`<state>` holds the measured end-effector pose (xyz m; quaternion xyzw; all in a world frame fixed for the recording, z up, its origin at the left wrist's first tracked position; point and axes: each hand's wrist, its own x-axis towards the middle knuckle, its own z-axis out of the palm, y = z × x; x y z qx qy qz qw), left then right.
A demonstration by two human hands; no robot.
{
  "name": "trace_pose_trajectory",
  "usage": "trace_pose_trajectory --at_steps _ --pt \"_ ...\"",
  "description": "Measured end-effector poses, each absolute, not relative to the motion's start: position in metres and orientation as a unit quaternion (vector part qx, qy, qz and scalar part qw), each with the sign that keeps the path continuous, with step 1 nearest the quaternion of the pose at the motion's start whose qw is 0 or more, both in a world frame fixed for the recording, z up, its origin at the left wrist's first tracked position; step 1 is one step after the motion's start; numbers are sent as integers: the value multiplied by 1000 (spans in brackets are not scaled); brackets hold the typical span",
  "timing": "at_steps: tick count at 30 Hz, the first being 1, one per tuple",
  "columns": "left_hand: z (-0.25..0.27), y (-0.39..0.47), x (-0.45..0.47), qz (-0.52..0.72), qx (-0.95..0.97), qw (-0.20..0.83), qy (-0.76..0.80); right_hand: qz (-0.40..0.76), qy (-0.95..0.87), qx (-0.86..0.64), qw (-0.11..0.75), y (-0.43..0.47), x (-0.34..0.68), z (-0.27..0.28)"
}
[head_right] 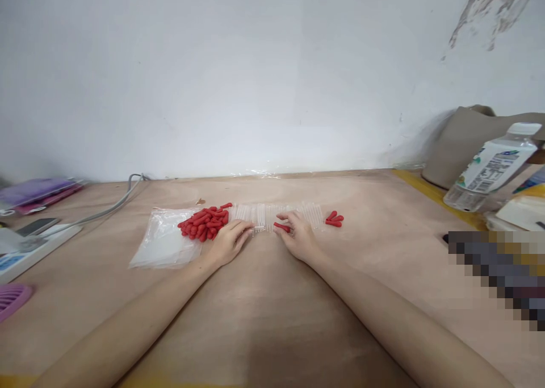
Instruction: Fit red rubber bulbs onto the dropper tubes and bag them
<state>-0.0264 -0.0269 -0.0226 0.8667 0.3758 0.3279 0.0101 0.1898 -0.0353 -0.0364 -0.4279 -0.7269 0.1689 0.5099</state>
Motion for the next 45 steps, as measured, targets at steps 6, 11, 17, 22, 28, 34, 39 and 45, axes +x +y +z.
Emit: trace_pose_trajectory --at_steps 6,11,17,22,28,34,39,45 --pt "-24 -27 -29 347 878 -2 329 85 -802 -374 458 -41 189 -33" --pt "-22 -29 -29 334 883 -18 330 87 -825 -372 416 -43 188 -30" --pt "-15 -33 -28 320 889 -47 323 125 -834 -356 403 -47 188 -26" --pt "-17 -33 -29 312 889 -53 331 134 -834 -362 394 -48 188 -27" --pt "-15 -34 -28 301 888 -58 341 111 -830 -373 399 -47 189 -28" --pt "-18 -34 -30 308 894 -36 324 108 -837 -365 393 -47 189 -26" --pt "-23 -32 -32 322 899 -21 297 129 -825 -373 404 -48 189 -27" --pt "-25 -30 -33 337 903 -28 264 119 -826 -368 410 -47 188 -27"
